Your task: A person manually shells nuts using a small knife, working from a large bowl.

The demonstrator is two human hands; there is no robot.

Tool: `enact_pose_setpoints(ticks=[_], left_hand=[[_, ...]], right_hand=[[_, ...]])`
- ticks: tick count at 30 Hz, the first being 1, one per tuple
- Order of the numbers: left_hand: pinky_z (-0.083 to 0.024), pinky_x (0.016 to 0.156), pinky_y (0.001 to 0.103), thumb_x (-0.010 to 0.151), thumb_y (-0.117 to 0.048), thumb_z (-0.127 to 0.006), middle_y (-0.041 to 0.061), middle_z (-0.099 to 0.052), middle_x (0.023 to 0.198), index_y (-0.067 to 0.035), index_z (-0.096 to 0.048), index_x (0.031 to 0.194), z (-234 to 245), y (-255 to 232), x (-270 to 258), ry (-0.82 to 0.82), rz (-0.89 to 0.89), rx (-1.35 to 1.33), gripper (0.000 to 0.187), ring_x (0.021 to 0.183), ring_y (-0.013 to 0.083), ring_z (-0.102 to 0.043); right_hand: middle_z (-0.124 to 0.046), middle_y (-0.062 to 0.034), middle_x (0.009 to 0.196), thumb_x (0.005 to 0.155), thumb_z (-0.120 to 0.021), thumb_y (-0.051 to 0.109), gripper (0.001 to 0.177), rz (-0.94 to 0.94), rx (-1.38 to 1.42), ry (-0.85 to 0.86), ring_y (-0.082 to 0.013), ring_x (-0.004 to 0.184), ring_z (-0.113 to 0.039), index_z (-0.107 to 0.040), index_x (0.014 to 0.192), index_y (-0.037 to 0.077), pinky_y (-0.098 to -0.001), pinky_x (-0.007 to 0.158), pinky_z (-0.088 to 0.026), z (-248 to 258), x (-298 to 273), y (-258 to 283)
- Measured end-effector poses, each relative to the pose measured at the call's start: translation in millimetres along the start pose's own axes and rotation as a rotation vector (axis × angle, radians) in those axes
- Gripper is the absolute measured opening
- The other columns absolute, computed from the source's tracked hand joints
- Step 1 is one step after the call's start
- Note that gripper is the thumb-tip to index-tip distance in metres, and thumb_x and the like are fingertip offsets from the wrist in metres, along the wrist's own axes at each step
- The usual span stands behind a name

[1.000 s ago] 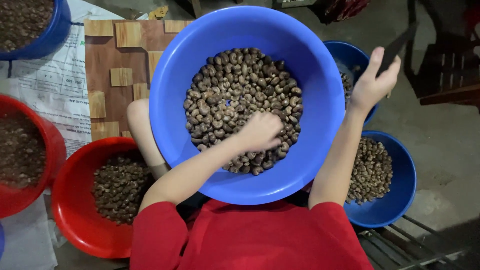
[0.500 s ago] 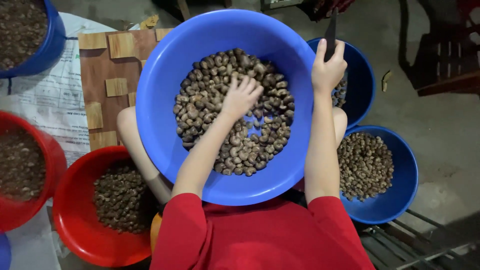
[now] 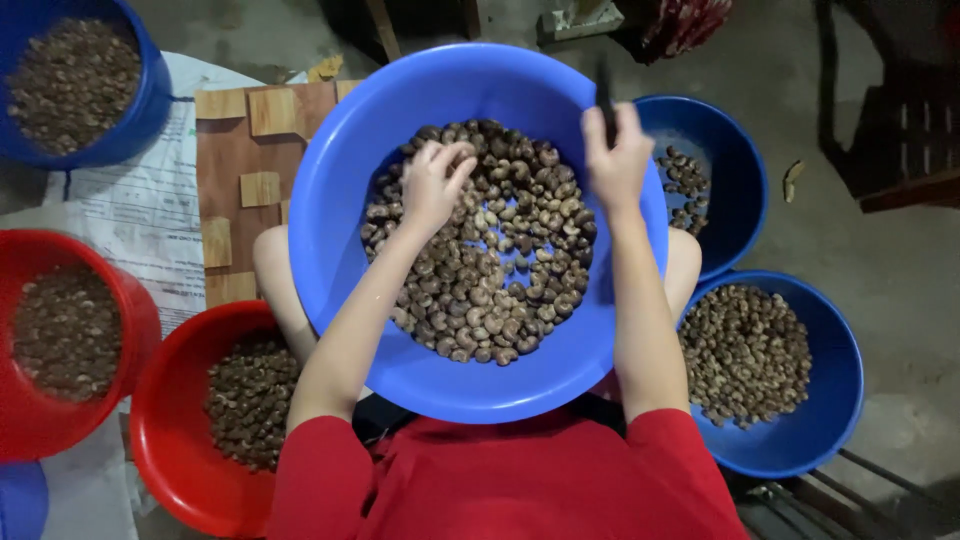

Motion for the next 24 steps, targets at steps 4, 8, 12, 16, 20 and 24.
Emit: enact_pose_setpoints(ticks=[4,8,12,16,20,24], left_hand=[[-0.056,0.042,0.027,0.108,-0.028,-0.060,0.011,-0.069,0.074,-0.008,-0.067,0.126,28,-27,-3,0.076,0.234,-0.776,0.027,0.059,0.0189,-0.070],[-0.067,0.050,0.039,0.107,-0.023,-0.058,0.016,-0.064,0.105,0.000,-0.056,0.138,23,-32,-14,0.184,0.508,-1.264,0.039,0.085,0.0239,-0.071],[-0.065,0.045,0.031,0.109,-0.024,-0.056,0.016,-0.068,0.101,0.001,-0.060,0.136,37,-36,-16,0.135,0.377,-1.193,0.037,0.079,0.0210,-0.072],[-0.061,0.040,0.028,0.111,-0.022,-0.054,0.017,-0.066,0.086,-0.001,-0.060,0.136,51,-42,-20,0.121,0.250,-1.128,0.034,0.069,0.0222,-0.070],[-0.057,0.035,0.026,0.111,-0.021,-0.051,0.016,-0.067,0.080,0.001,-0.064,0.127,64,-50,-15,0.085,0.154,-1.025,0.031,0.059,0.0204,-0.068],[-0.047,0.028,0.022,0.112,-0.024,-0.049,0.010,-0.064,0.070,-0.003,-0.067,0.110,65,-51,-16,0.059,0.167,-1.056,0.028,0.045,0.0168,-0.059]], right_hand=[[-0.069,-0.0110,0.065,0.104,-0.068,0.036,0.020,0.012,-0.162,0.161,-0.0417,0.069,-0.071,-0.061,0.101,0.017,-0.0486,0.059,-0.053,-41,-23,14],[-0.068,-0.0120,0.062,0.110,-0.053,0.035,0.018,0.158,-0.342,0.341,-0.0369,0.060,-0.071,-0.058,0.106,0.018,-0.0473,0.057,-0.054,-61,-40,35],[-0.066,-0.0047,0.065,0.108,-0.055,0.035,0.011,0.364,-0.537,0.307,-0.0274,0.057,-0.070,-0.060,0.106,0.025,-0.0388,0.055,-0.055,-68,-52,40],[-0.067,0.0007,0.067,0.101,-0.061,0.033,0.009,0.562,-0.509,0.255,-0.0246,0.057,-0.068,-0.065,0.107,0.027,-0.0376,0.058,-0.055,-83,-57,4],[-0.061,-0.0017,0.062,0.100,-0.064,0.030,0.006,0.576,-0.587,0.155,-0.0262,0.053,-0.064,-0.066,0.104,0.026,-0.0369,0.055,-0.053,-78,-54,13],[-0.057,-0.0010,0.060,0.095,-0.068,0.028,0.009,0.613,-0.550,0.152,-0.0257,0.053,-0.062,-0.068,0.103,0.026,-0.0384,0.055,-0.052,-76,-57,19]])
Point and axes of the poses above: each hand's wrist, its own x-axis towards the middle knuckle, its own z-axis out of the back of the hand, y = z × x, the point moved 6 cm from there along x, towards the middle knuckle
